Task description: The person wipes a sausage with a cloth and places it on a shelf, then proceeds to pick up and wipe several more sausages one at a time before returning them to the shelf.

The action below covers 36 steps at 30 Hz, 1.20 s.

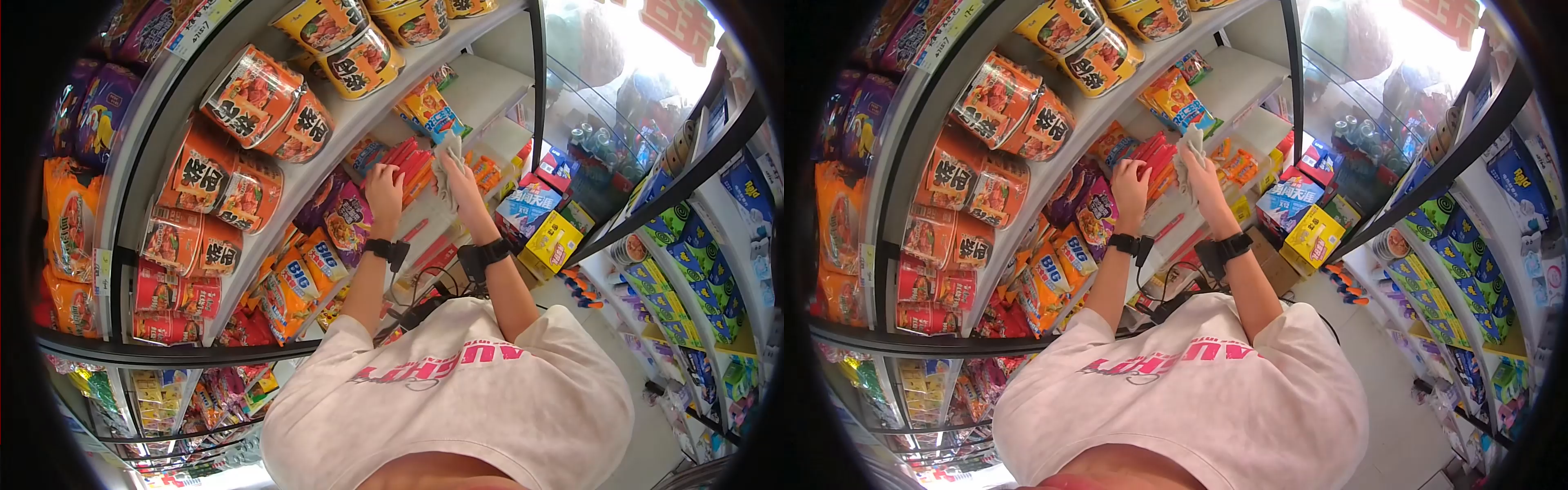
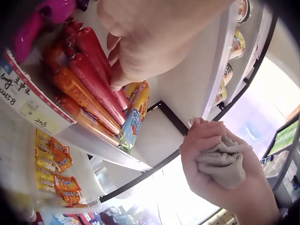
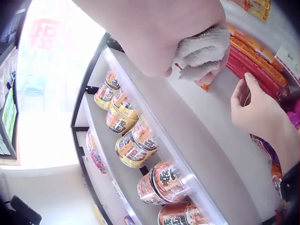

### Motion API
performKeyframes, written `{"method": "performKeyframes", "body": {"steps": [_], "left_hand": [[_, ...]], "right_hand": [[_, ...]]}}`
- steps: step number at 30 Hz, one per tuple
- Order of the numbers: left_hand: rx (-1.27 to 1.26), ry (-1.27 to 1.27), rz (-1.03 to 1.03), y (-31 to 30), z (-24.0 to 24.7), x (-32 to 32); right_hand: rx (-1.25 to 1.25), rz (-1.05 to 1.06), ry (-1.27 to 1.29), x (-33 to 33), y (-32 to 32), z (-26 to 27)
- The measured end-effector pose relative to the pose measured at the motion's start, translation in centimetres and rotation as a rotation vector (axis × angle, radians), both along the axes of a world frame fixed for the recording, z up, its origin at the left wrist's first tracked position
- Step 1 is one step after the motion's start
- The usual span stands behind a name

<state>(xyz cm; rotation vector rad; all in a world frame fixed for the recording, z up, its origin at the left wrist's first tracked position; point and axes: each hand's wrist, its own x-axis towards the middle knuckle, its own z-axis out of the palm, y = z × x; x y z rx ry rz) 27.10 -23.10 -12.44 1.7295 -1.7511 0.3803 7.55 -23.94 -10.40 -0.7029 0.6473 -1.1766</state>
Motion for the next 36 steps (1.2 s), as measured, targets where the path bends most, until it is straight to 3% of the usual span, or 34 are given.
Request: {"method": "performKeyframes", "body": {"steps": [7,13,16,19,23,24,29,30,32,33,35,36], "left_hand": [[-0.017,-0.018,0.02,0.4,-0.4,0.1],[-0.111,0.16,-0.09,2.5,1.7,-0.8],[0.138,0.423,-0.263,6.3,3.6,-3.1],[0.462,0.469,-0.474,8.7,1.1,-3.4],[0.737,0.494,-0.443,10.1,-5.9,-2.0],[0.8,0.682,-0.359,10.3,-7.6,-1.7],[0.666,0.72,-0.241,9.7,-17.3,2.2],[0.589,0.713,-0.204,9.0,-19.4,2.9],[0.674,0.513,-0.02,8.0,-23.5,4.9],[0.516,0.622,0.059,7.8,-24.1,4.8],[0.733,0.569,0.208,7.6,-25.7,5.7],[0.796,0.352,0.133,7.6,-37.7,8.5]], "right_hand": [[0.034,0.006,-0.002,-0.1,0.2,-0.2],[0.062,0.054,0.022,-0.5,-0.4,-1.6],[0.106,0.028,0.029,-0.3,-0.5,-3.6],[0.16,0.04,-0.029,-0.2,-0.1,-5.3],[0.221,0.085,0.009,0.7,0.7,-8.4],[0.222,0.119,0.035,0.8,1.1,-9.3],[0.243,0.172,0.219,2.1,3.5,-13.4],[0.198,0.167,0.28,2.6,4.4,-14.8],[0.056,0.16,0.465,4.0,4.2,-19.5],[0.001,0.097,0.641,5.4,3.7,-24.0],[-0.197,0.188,0.925,6.6,2.6,-20.6],[-0.261,0.26,0.99,7.8,2.2,-20.6]]}}
